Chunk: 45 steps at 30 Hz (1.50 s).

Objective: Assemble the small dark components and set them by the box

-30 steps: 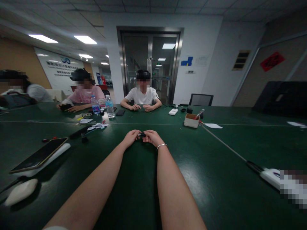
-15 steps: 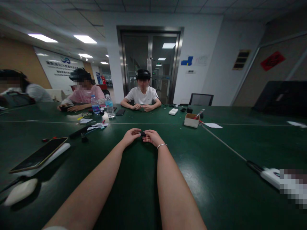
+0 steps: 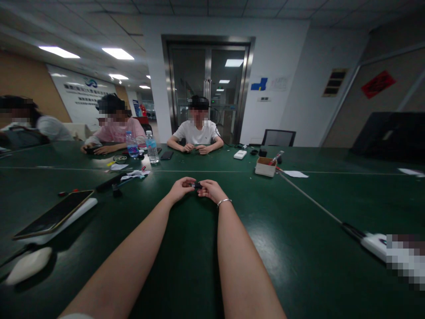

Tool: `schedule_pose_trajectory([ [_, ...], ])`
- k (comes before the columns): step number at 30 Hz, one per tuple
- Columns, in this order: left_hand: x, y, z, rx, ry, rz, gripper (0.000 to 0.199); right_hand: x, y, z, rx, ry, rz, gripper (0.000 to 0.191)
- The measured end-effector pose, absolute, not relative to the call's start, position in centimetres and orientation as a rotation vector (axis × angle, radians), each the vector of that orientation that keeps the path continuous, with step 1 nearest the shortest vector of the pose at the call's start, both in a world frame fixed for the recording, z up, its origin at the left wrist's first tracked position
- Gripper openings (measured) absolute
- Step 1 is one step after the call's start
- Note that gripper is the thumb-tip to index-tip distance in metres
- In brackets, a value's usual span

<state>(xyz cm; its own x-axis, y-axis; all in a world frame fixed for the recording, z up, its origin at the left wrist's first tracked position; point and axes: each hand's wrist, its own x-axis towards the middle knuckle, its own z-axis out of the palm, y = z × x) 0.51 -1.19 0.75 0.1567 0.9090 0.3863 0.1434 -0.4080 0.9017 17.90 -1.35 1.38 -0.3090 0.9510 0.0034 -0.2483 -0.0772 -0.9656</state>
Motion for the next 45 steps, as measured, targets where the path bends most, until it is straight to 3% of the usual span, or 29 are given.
schedule_pose_trajectory([
  [32, 0.4, -1.2, 0.9, 1.63, 1.058, 1.292, 0.032, 17.9, -1.5, 1.6, -0.867, -1.186, 1.598, 0.004],
  [39, 0.7, -1.1, 0.7, 1.613, 1.097, 1.312, 0.031, 17.8, -1.9, 2.0, -0.882, -1.194, 1.592, 0.013],
  [45, 0.4, -0.8, 0.4, 1.669, 1.041, 1.315, 0.033, 17.9, -1.5, 1.8, -0.864, -1.175, 1.6, 0.006],
])
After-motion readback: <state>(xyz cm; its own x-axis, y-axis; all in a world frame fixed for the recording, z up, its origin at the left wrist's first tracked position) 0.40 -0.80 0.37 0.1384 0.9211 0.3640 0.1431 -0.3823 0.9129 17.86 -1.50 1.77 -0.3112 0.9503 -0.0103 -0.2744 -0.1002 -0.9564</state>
